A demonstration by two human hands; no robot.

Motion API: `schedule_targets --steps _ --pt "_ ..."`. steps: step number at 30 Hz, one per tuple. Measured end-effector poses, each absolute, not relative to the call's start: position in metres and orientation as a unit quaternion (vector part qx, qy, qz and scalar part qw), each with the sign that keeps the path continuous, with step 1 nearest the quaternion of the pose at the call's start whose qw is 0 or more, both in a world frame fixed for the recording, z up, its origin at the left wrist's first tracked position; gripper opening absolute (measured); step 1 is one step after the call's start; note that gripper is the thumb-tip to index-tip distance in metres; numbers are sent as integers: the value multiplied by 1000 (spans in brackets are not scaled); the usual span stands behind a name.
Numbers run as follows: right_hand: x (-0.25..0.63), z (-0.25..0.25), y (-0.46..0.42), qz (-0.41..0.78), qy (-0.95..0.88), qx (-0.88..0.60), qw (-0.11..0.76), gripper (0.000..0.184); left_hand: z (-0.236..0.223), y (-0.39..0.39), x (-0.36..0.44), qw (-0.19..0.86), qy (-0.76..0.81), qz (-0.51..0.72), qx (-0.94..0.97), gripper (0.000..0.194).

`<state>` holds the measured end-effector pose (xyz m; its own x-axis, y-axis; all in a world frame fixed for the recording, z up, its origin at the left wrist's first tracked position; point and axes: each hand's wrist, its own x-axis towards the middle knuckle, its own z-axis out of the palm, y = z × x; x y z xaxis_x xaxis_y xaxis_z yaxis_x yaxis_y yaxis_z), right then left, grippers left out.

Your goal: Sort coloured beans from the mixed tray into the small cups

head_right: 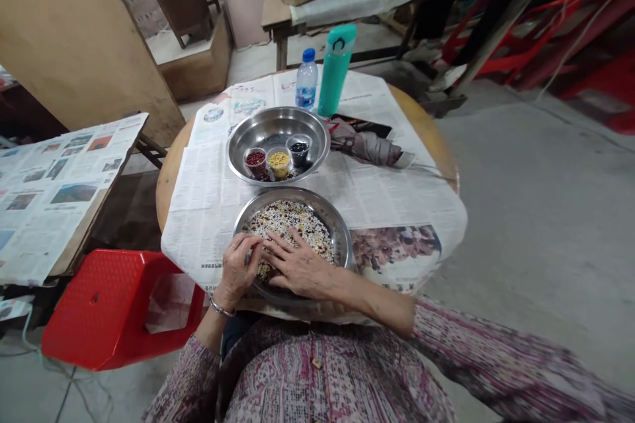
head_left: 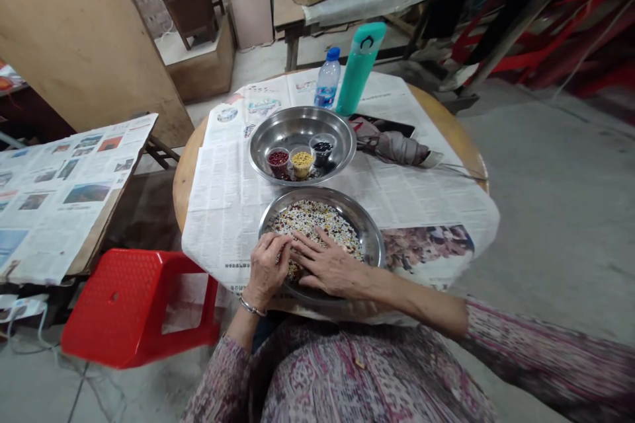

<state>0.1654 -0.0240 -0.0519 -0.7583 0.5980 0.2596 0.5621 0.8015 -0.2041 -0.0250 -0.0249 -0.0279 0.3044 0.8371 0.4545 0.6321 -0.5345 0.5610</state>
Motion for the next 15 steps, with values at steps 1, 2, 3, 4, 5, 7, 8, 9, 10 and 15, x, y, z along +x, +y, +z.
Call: schedule_targets --steps 1,2,3,4,5,7,8,9,10,15 --pt "163 -51 -18 55 -936 -310 159 59 -27 -26 -25 136 461 366 796 15" --pt "162 -51 -13 49 -933 -318 159 58 -27 -26 -25 133 461 366 798 15" --pt "162 -51 -8 41 -929 -331 159 58 -27 -27 -25 129 460 365 799 15" --pt "164 -52 -5 30 -923 -349 158 59 -27 -27 -25 127 459 364 800 15" --pt "168 -53 -4 19 -916 -370 156 60 -27 -28 -25 127 459 363 801 14" --pt "178 -55 -7 -4 -901 -408 148 61 -27 -28 -25 126 457 364 802 14" --pt "185 -54 -11 -12 -896 -420 144 60 -27 -28 -25 125 457 365 802 14" --pt "192 -53 -16 -17 -893 -428 141 58 -27 -28 -24 122 458 365 801 14" --pt "198 -51 -21 -16 -890 -434 139 55 -27 -27 -24 119 458 364 802 13" --pt "204 -33 -43 47 -891 -430 137 37 -25 -25 -23 107 459 322 821 12"
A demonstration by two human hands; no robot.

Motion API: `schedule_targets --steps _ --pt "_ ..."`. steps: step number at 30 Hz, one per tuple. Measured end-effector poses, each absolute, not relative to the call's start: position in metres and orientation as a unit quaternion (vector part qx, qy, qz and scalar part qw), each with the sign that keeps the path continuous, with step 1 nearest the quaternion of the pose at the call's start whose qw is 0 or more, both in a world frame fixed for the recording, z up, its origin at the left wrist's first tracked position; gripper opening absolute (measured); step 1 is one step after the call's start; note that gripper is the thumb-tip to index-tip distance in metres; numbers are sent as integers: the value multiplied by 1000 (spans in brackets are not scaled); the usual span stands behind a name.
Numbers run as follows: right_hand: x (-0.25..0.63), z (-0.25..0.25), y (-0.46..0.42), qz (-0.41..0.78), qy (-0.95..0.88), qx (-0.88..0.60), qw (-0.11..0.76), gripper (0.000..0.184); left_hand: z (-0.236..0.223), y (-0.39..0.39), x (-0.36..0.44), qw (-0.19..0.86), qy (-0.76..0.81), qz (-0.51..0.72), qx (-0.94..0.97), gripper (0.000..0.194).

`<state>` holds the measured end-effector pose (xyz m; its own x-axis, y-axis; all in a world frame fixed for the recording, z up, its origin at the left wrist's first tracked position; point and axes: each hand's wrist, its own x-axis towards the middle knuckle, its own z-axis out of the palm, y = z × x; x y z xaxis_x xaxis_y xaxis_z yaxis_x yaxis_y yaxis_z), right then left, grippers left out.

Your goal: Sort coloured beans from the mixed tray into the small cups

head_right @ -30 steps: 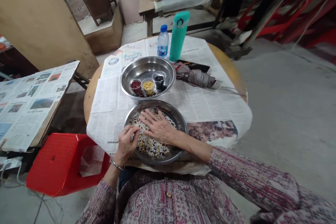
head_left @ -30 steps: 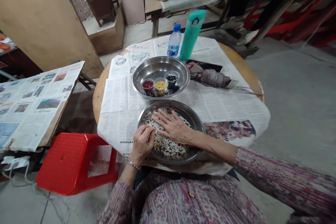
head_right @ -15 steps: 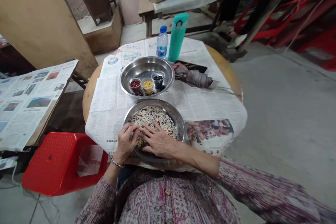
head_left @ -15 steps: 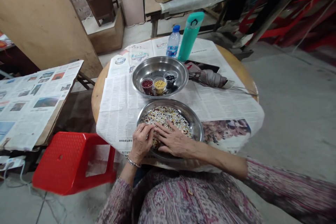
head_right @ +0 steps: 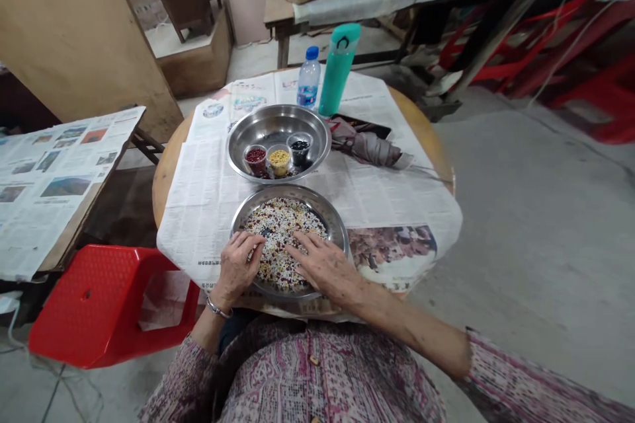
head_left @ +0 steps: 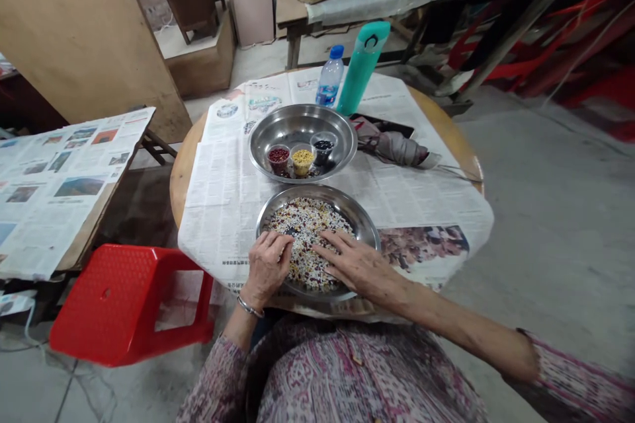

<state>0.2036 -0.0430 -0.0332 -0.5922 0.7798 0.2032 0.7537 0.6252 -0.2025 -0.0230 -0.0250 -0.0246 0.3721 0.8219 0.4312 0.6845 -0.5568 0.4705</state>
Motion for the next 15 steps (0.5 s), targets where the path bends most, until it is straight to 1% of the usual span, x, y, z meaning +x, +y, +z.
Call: schedule_targets --steps 3,7,10,12,15 --pt "186 -30 -46 110 -902 -395 136 26 -24 -24 -23 107 461 309 825 13" --pt "162 -35 -32 174 -910 -333 175 28 -24 -25 -22 107 467 321 817 14" --pt "160 -36 -8 154 -906 -343 194 32 -24 -26 -22 112 469 335 809 17" --pt "168 -36 10 124 -894 -382 200 34 -24 -26 -22 116 471 335 808 20" --pt "187 -38 25 77 -864 -450 211 31 -24 -27 -23 121 473 326 810 20"
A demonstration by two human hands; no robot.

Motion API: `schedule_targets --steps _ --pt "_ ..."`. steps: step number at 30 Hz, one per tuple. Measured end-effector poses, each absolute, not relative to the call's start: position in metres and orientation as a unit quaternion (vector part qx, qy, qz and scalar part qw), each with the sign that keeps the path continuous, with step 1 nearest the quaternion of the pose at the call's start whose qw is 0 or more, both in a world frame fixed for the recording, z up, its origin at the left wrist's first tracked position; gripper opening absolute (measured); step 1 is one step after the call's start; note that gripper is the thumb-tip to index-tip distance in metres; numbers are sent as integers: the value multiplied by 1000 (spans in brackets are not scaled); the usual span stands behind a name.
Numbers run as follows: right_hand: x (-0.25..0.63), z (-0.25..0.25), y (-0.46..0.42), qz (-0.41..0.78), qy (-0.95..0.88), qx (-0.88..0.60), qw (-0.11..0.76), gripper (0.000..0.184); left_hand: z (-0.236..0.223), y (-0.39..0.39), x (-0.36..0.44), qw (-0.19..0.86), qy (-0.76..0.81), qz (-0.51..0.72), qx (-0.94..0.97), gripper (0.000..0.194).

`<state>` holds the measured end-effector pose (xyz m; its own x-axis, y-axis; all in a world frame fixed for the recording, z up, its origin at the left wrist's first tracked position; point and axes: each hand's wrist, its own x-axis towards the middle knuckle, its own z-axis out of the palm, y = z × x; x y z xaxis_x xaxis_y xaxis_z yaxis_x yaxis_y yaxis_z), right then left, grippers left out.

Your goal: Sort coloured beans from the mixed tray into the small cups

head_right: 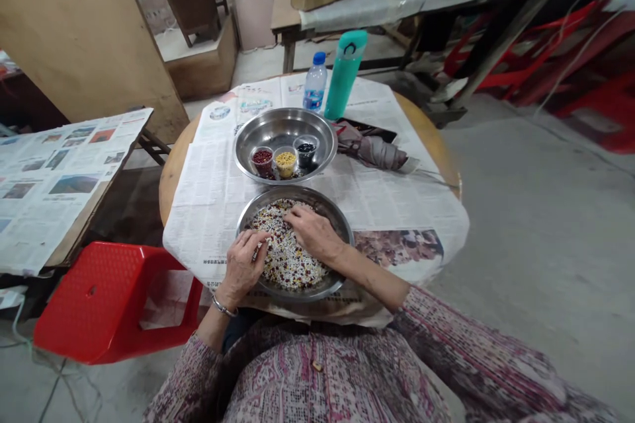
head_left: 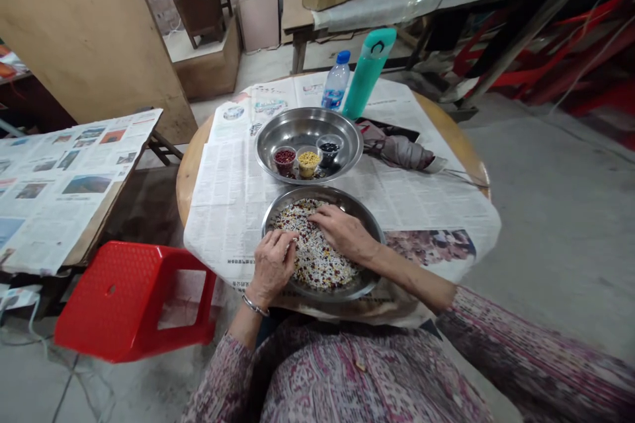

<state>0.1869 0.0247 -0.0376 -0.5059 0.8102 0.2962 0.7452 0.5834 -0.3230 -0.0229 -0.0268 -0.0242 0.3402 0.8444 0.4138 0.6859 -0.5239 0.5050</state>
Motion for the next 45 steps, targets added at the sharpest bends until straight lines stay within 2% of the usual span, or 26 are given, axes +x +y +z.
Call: schedule_targets --steps 6,14,19,23,28,33,39,45 --pt "197 -44 5 89 -835 -488 239 26 -25 -27 -22 113 476 321 811 18" --pt "149 -37 -23 203 -889 -349 216 19 -25 -29 -24 125 485 330 800 24" --pt "167 -29 -32 248 -893 -319 196 18 -27 -29 -24 121 483 329 803 25" --pt "199 -33 -28 178 -883 -391 189 22 -25 -29 -23 122 481 329 804 25" --pt "212 -35 -12 69 -852 -478 200 24 -20 -28 -24 116 466 296 826 15" --pt "203 -30 -13 10 -812 -532 241 27 -11 -26 -26 113 461 231 849 14" --pt "204 -44 -20 34 -763 -557 327 32 4 -36 -8 179 408 79 892 32" --pt "209 -49 -17 84 -699 -536 466 31 -2 -23 32 174 330 16 928 18"
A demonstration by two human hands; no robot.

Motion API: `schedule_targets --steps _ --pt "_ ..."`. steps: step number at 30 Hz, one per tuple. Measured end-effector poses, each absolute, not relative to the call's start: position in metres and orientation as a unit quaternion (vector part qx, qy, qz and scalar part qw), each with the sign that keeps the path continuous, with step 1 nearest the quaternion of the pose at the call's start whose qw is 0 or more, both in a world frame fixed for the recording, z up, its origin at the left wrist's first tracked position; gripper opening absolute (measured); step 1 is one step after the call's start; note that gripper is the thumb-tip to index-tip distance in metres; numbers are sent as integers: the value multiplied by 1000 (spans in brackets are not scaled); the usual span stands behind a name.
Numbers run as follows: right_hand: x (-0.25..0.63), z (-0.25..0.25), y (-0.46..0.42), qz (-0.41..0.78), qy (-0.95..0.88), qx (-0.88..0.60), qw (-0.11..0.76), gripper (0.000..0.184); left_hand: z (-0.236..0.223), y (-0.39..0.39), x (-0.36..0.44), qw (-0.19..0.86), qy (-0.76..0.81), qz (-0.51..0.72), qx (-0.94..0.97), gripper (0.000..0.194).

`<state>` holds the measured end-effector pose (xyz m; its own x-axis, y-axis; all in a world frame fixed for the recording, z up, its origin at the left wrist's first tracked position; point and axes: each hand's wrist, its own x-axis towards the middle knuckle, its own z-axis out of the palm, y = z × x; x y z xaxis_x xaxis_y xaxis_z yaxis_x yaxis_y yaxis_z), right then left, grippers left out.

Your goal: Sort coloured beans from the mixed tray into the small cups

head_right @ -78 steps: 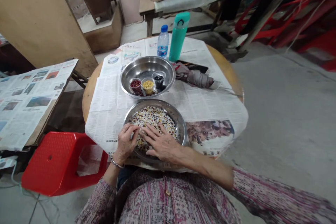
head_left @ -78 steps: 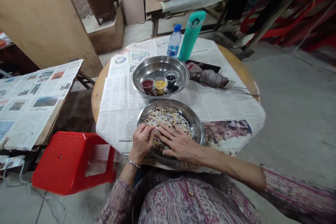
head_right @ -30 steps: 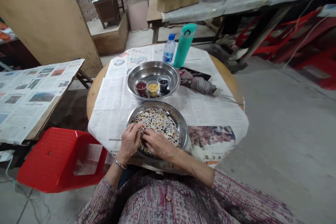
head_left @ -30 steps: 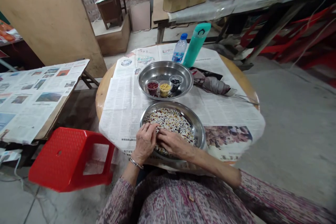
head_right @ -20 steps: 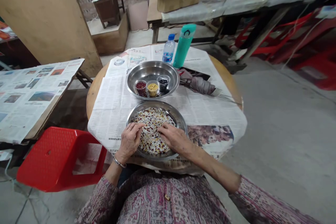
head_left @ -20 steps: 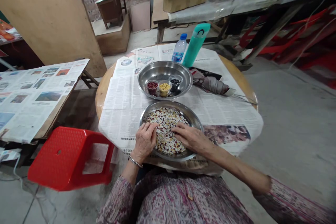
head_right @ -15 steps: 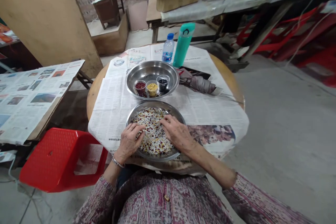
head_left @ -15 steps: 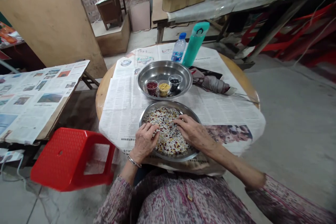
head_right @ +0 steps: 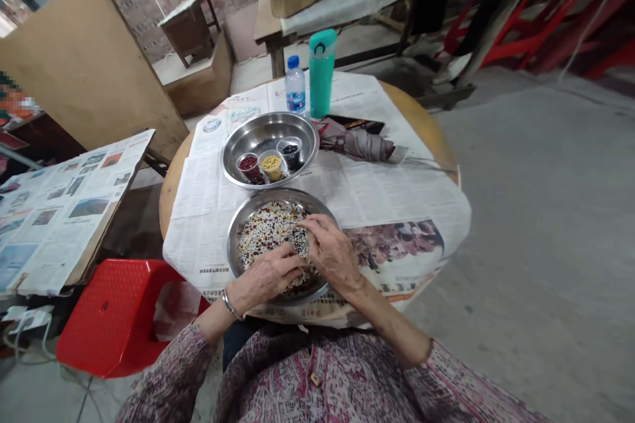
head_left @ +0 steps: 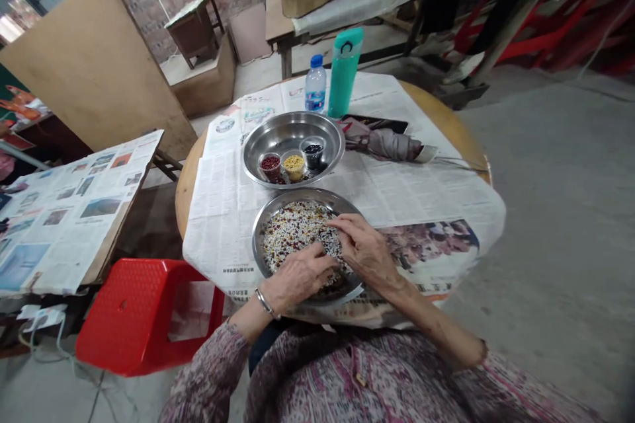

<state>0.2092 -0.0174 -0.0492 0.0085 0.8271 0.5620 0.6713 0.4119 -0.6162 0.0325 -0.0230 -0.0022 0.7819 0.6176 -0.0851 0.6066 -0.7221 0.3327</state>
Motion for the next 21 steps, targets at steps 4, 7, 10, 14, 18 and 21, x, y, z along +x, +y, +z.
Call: schedule_targets --steps 4,7,10,14,18,21 --pt "210 -47 -17 87 -669 -532 512 29 -11 8 58 85 292 23 952 18" --pt "209 -46 -17 81 -662 -529 525 28 -14 30 66 32 263 11 964 19" --pt "209 -45 -17 84 -660 -527 529 27 -11 44 58 17 298 28 954 24" --pt "208 -44 -18 92 -661 -530 523 27 -2 47 30 17 393 67 917 22" --pt "208 -43 -19 102 -659 -534 519 27 5 31 5 37 430 62 900 20" --pt "208 -42 -20 109 -657 -535 520 27 7 8 -2 66 442 51 893 17"
